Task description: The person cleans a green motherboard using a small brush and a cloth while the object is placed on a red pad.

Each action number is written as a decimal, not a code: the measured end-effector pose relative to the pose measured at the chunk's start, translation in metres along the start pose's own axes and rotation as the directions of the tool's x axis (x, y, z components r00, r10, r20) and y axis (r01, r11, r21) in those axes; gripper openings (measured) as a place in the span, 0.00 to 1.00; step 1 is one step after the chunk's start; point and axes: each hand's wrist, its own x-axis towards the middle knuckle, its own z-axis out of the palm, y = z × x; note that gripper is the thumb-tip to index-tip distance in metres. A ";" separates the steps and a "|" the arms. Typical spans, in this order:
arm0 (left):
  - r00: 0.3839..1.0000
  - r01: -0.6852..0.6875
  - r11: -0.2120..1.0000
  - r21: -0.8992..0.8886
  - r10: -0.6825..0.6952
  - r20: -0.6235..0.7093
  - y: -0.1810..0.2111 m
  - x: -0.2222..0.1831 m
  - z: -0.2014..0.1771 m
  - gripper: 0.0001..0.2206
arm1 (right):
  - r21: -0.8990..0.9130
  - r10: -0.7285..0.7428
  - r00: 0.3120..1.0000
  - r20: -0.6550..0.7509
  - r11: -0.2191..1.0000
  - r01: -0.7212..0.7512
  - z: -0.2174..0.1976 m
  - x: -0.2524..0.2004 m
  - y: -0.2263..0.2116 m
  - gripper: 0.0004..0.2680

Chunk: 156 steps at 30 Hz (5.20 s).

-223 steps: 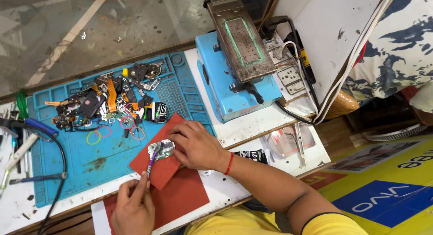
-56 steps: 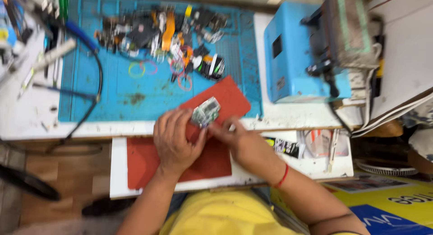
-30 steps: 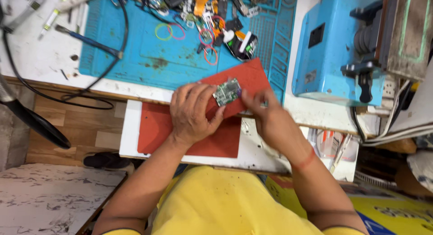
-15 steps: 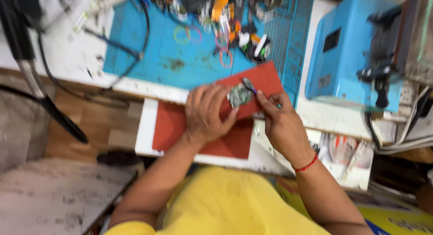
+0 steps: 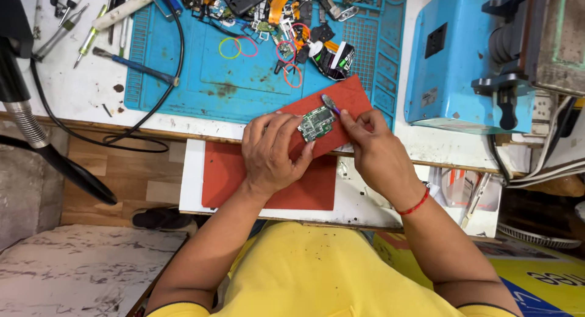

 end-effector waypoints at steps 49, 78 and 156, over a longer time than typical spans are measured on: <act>1.000 0.005 0.999 0.033 -0.004 -0.020 0.001 0.007 -0.001 0.24 | 0.058 -0.085 0.984 0.158 0.995 0.077 0.010 0.007 -0.003 0.21; 1.000 0.002 0.999 0.035 -0.002 -0.020 0.000 -0.003 0.004 0.23 | 0.157 -0.010 1.000 -0.003 0.988 0.010 0.025 -0.010 0.010 0.19; 0.998 -0.024 0.999 0.042 0.026 -0.049 -0.006 0.010 0.005 0.24 | 0.000 -0.059 0.991 0.123 0.998 0.059 0.006 0.001 0.006 0.22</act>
